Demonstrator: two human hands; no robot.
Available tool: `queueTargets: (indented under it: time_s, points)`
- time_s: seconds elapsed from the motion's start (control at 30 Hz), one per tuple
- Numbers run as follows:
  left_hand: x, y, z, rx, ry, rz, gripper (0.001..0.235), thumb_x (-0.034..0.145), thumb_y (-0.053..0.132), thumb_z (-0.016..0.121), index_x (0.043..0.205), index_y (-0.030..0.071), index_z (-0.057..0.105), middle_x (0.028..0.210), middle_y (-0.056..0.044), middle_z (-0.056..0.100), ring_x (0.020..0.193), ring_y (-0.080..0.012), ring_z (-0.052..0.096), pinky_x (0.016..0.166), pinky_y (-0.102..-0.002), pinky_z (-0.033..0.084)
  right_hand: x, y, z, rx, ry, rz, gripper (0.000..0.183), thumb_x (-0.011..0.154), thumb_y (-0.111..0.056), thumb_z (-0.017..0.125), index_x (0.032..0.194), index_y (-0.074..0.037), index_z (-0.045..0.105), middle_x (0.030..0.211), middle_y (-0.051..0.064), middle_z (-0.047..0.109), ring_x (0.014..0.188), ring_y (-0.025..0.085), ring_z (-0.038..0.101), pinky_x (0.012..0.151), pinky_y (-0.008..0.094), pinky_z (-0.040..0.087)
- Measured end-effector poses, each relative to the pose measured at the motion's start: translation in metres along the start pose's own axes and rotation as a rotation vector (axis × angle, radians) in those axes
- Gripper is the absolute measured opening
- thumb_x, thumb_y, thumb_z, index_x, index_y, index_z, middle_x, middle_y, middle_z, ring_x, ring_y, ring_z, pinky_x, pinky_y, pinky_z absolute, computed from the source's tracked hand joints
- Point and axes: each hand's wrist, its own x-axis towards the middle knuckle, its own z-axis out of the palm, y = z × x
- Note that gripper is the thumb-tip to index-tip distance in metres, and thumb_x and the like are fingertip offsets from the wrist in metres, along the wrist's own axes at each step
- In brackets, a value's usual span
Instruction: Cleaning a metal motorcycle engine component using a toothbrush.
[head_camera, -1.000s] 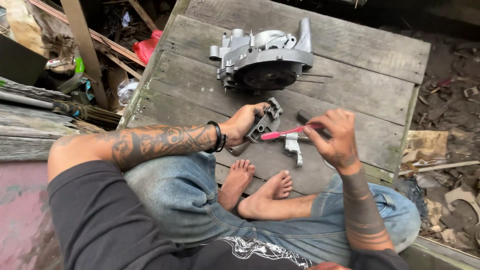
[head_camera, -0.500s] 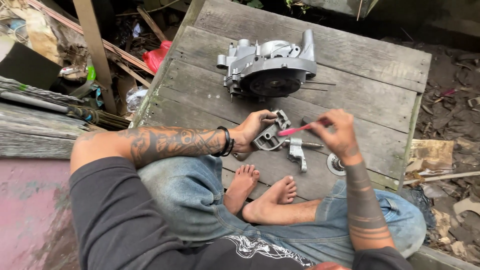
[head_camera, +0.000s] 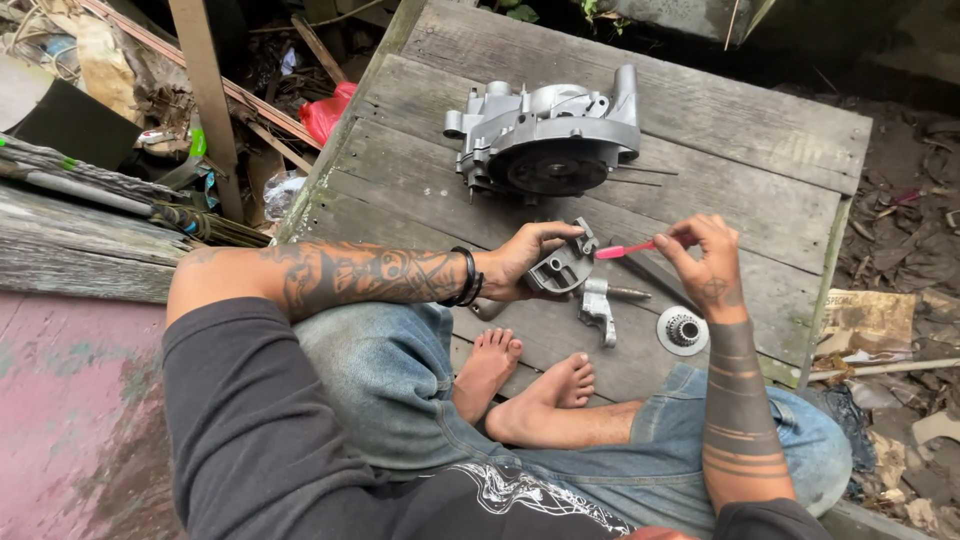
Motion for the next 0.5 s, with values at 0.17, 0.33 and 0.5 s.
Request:
queueTargets:
  time_s: [0.17,0.33,0.5]
  points:
    - [0.023,-0.01,-0.006,0.055,-0.043,0.075,0.067,0.078,0.039,0.084,0.129,0.001,0.061,0.097,-0.014,0.067,0.079,-0.0275,0.072,0.068,-0.046,0.064,-0.005,-0.052,0.012,-0.01,0.023,-0.083,0.031,0.096,-0.046,0.075,0.084,-0.019,0.066,0.075,-0.001,0.057,0.085,0.021,0.055,0.097,0.036,0.036]
    - [0.005,-0.005,0.001,0.056,-0.033,0.042,0.06,0.076,0.04,0.084,0.121,0.005,0.064,0.097,-0.014,0.069,0.079,-0.0305,0.074,0.07,-0.046,0.064,-0.003,-0.003,0.012,-0.036,0.037,-0.067,0.031,0.098,-0.045,0.075,0.088,-0.017,0.067,0.078,0.0,0.058,0.087,0.021,0.056,0.098,0.036,0.035]
    - [0.018,-0.01,-0.014,-0.025,-0.007,0.071,0.058,0.077,0.035,0.085,0.123,0.005,0.066,0.106,-0.013,0.07,0.085,-0.0326,0.075,0.073,-0.051,0.064,-0.005,-0.011,0.006,-0.073,0.075,-0.05,0.031,0.101,-0.045,0.074,0.091,-0.018,0.065,0.079,-0.001,0.056,0.089,0.02,0.055,0.1,0.036,0.034]
